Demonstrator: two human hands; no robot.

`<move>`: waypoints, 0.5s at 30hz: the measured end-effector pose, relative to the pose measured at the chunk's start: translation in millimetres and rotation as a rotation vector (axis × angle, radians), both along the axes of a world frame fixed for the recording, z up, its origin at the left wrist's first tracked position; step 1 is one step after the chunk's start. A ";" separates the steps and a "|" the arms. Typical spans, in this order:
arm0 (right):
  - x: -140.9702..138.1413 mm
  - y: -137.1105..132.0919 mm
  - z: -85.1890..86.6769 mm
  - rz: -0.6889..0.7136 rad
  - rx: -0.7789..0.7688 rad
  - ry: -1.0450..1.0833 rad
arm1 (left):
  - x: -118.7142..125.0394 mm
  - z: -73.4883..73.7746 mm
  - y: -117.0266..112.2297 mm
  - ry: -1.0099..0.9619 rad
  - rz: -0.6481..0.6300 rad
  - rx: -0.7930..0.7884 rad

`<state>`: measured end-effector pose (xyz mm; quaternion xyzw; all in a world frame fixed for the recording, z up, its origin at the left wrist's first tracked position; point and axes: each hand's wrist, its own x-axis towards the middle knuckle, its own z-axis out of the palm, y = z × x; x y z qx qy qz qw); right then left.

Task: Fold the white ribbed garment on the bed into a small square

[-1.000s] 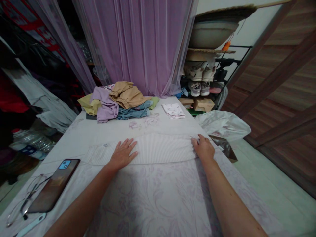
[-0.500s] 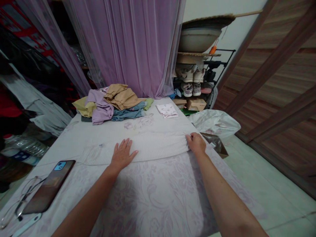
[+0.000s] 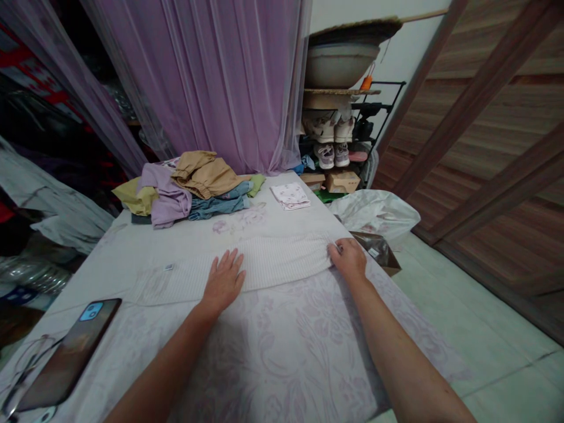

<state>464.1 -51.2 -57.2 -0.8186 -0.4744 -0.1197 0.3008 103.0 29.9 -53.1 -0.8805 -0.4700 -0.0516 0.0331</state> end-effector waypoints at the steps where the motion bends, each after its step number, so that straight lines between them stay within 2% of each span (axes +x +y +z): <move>1: -0.8 0.4 2.8 0.011 0.003 -0.017 | 6.5 0.0 0.1 -0.018 -0.044 -0.002; 3: -2.7 3.2 8.2 -0.006 -0.003 -0.019 | 18.8 0.4 2.3 -0.030 -0.079 -0.029; 7: -3.7 8.6 9.7 -0.089 -0.066 0.019 | 32.6 1.2 8.8 0.019 -0.026 -0.109; 11: -0.3 6.8 2.7 -0.062 -0.055 0.060 | 33.2 1.3 9.0 0.047 -0.004 -0.112; 15: 2.2 2.7 1.5 -0.097 0.022 0.162 | 31.8 1.7 7.1 0.046 -0.016 -0.111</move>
